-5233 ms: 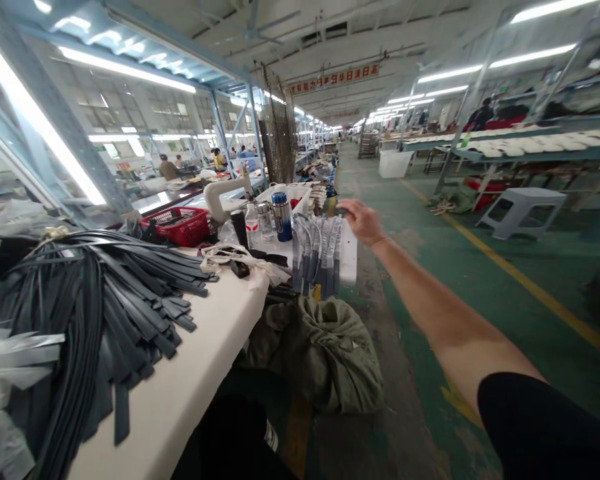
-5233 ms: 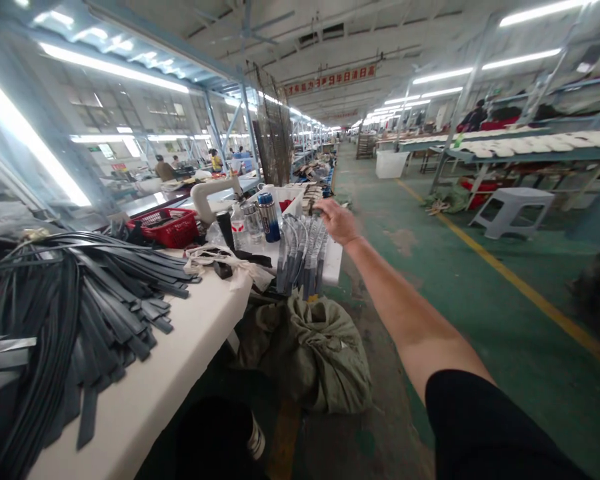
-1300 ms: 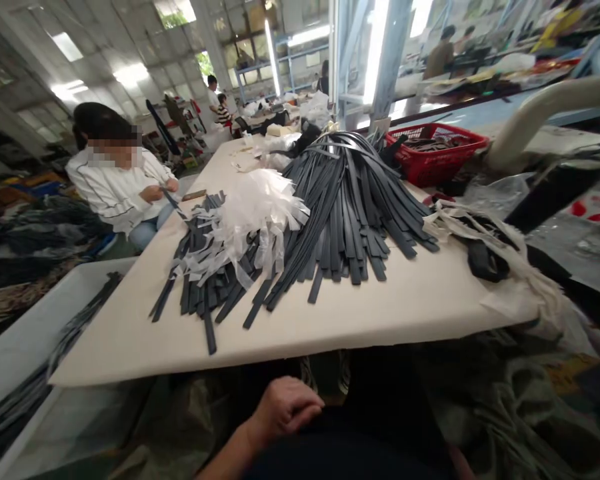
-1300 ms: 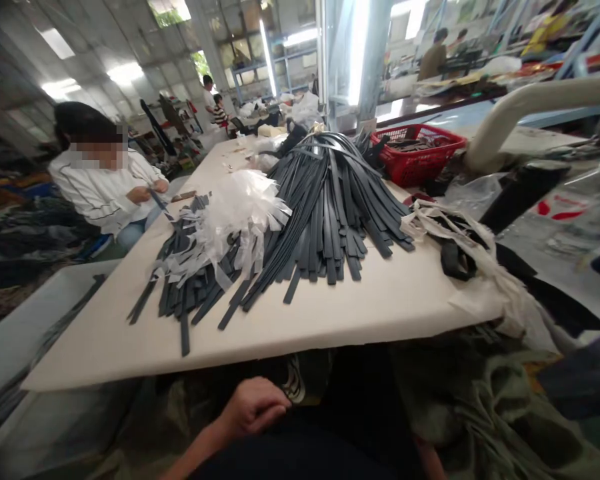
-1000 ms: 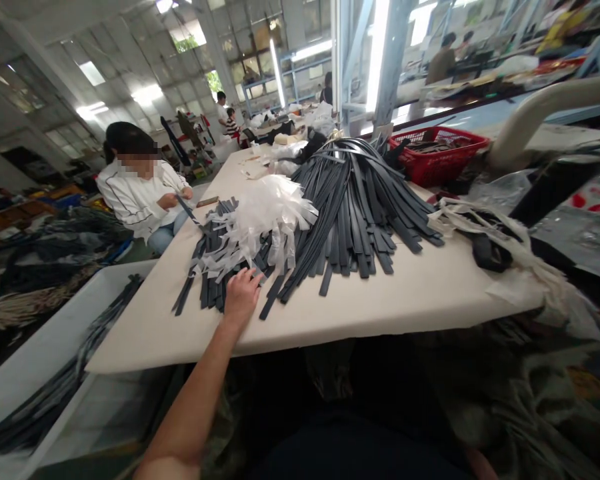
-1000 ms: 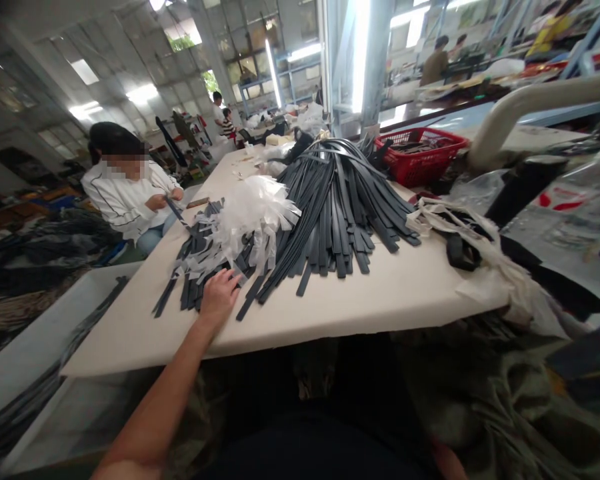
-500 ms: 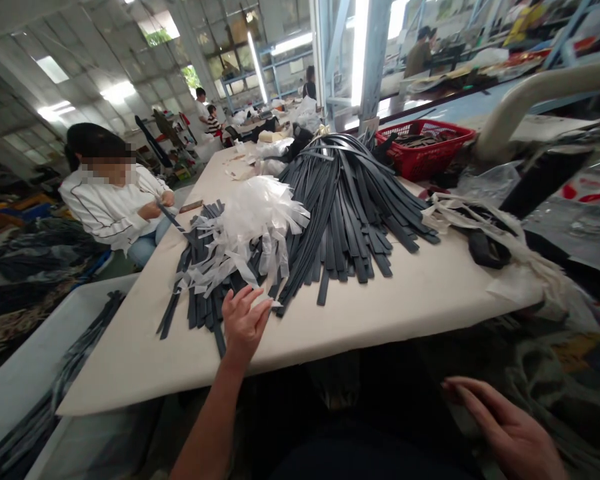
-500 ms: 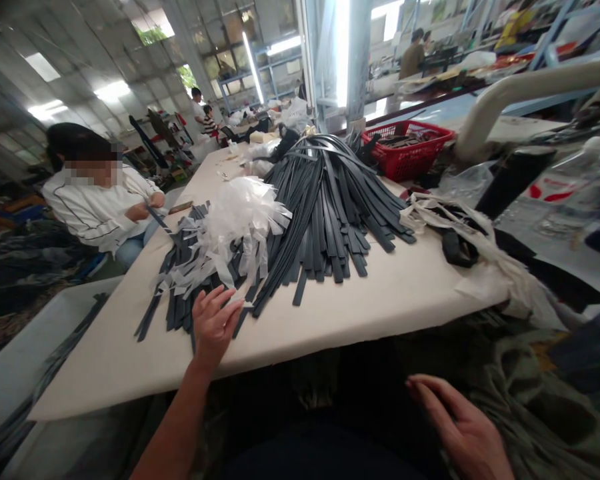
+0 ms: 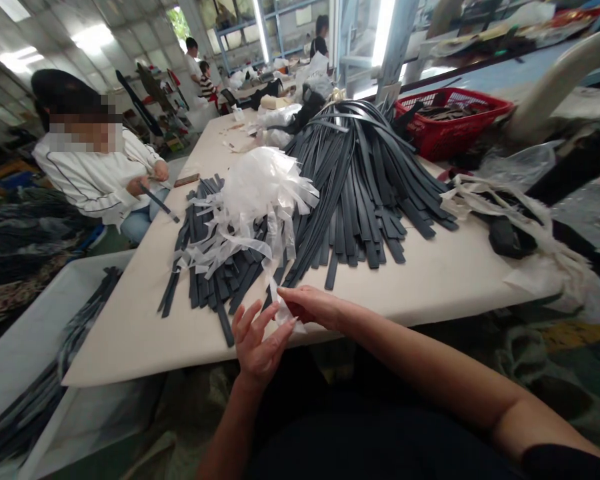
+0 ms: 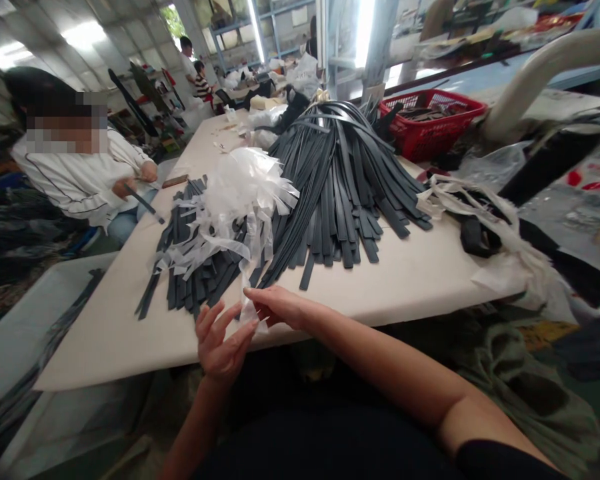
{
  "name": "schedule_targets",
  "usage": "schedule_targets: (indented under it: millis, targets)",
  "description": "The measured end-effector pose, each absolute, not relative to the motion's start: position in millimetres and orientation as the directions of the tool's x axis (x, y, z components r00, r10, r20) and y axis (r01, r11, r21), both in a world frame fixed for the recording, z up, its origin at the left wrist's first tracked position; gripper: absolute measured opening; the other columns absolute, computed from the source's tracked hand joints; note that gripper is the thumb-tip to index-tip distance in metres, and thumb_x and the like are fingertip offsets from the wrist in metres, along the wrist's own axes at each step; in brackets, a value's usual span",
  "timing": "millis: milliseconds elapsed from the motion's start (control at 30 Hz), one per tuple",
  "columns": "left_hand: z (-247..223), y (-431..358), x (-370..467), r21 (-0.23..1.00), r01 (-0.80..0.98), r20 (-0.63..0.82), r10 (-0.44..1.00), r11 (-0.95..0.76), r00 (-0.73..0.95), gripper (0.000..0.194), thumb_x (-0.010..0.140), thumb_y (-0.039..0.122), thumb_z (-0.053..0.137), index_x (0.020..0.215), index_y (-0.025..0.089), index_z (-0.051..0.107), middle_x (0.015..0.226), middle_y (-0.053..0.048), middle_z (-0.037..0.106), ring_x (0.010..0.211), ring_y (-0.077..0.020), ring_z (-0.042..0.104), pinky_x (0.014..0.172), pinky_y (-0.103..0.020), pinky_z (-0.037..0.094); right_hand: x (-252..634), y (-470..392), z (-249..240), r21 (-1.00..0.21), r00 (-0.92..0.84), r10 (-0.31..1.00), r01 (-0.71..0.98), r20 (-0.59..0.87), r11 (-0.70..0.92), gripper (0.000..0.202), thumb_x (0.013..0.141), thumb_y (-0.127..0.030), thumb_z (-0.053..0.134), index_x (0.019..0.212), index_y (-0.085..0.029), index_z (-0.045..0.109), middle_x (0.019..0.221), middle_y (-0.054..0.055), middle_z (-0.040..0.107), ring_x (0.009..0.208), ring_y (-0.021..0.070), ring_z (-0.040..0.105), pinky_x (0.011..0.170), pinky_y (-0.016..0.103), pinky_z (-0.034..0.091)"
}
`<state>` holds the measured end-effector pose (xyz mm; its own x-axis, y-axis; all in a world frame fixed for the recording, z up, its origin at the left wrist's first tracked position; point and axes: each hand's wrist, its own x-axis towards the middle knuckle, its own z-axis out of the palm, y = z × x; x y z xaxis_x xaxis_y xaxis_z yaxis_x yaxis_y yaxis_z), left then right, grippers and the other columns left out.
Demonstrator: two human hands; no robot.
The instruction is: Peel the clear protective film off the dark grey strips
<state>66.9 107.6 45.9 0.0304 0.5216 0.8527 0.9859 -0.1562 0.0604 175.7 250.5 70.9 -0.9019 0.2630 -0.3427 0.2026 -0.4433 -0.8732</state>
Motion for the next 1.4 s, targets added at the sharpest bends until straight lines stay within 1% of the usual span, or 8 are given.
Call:
schedule_targets:
  millis: [100,200,267,333,567,1000,1200,1400]
  targets:
    - [36.4,101.1,67.6,0.106,0.975,0.845,0.534,-0.194,0.014,0.028,0.083,0.015,0.068,0.105,0.032,0.074,0.121,-0.006,0.07,0.129,-0.0249,0.052,0.112,-0.047,0.037,164.7,251.5,69.4,-0.898,-0.897,0.31,0.176,-0.315,-0.403,0.043,0.072,-0.055,0.071,0.078,-0.013,0.066,0.066,-0.001,0.058,0.055,0.0084,0.047,0.051,0.02,0.036]
    - [26.2,99.0,66.6,0.51,0.842,0.739,0.59,-0.174,-0.326,0.03,0.088,0.034,0.064,0.117,0.027,0.069,0.124,-0.01,0.068,0.119,-0.0279,0.059,0.098,-0.043,0.049,159.9,253.8,73.2,-0.956,-0.87,0.435,0.122,-0.232,-0.266,0.035,0.072,-0.048,0.07,0.076,-0.013,0.068,0.064,-0.001,0.058,0.056,0.0093,0.048,0.053,0.021,0.035]
    - [22.0,104.4,65.9,0.87,0.481,0.404,0.718,-0.11,-0.567,0.045,0.088,0.053,0.058,0.119,0.021,0.067,0.115,-0.012,0.071,0.103,-0.0278,0.066,0.083,-0.038,0.055,157.0,255.3,75.0,-0.984,-0.851,0.5,0.098,-0.16,-0.15,0.03,0.075,-0.044,0.067,0.072,-0.014,0.068,0.061,-0.002,0.058,0.055,0.01,0.048,0.053,0.022,0.035]
    - [23.0,113.9,66.6,0.988,0.153,0.07,0.836,0.016,-0.545,0.054,0.081,0.061,0.062,0.11,0.016,0.071,0.097,-0.01,0.074,0.085,-0.0252,0.068,0.073,-0.033,0.053,154.1,255.6,75.8,-0.995,-0.835,0.541,0.087,-0.101,-0.052,0.024,0.076,-0.038,0.066,0.068,-0.015,0.067,0.057,-0.003,0.056,0.054,0.0104,0.047,0.053,0.023,0.034]
    - [47.8,130.9,75.5,0.964,0.113,-0.153,0.848,0.242,-0.508,0.041,0.076,0.056,0.067,0.065,0.016,0.07,0.055,0.001,0.057,0.06,-0.016,0.049,0.062,-0.029,0.039,163.8,250.8,87.0,-0.826,-0.823,0.541,0.177,0.175,0.536,0.027,0.083,-0.025,0.066,0.058,-0.016,0.063,0.06,-0.004,0.055,0.059,0.0093,0.048,0.056,0.021,0.033]
    - [57.6,123.3,71.0,0.908,0.233,-0.275,0.915,0.347,-0.294,0.034,0.081,0.049,0.064,0.081,0.019,0.08,0.076,-0.005,0.077,0.074,-0.022,0.065,0.07,-0.029,0.045,179.0,253.6,89.0,-0.618,-0.879,0.448,0.262,0.164,0.741,0.025,0.088,-0.033,0.066,0.07,-0.018,0.074,0.066,0.0,0.071,0.062,0.0123,0.059,0.054,0.022,0.031]
    - [41.1,124.7,64.2,0.925,-0.269,-0.366,0.82,0.269,-0.44,0.042,0.059,0.054,0.084,0.07,0.014,0.077,0.07,-0.008,0.075,0.068,-0.0178,0.066,0.068,-0.026,0.052,207.9,303.2,82.1,-0.434,-0.874,0.445,0.33,0.195,0.838,0.029,0.097,-0.013,0.049,0.117,-0.023,0.069,0.117,0.006,0.07,0.099,0.0179,0.065,0.08,0.025,0.043]
    - [46.8,136.3,65.7,0.81,-0.586,-0.419,0.707,0.009,-0.569,0.046,0.04,0.045,0.096,0.066,0.015,0.071,0.065,0.0,0.071,0.06,-0.0111,0.065,0.06,-0.02,0.054,243.0,352.8,64.7,-0.189,-0.918,0.352,0.318,0.182,0.929,0.027,0.09,-0.003,0.054,0.102,-0.02,0.072,0.119,0.011,0.067,0.116,0.0241,0.057,0.098,0.038,0.038]
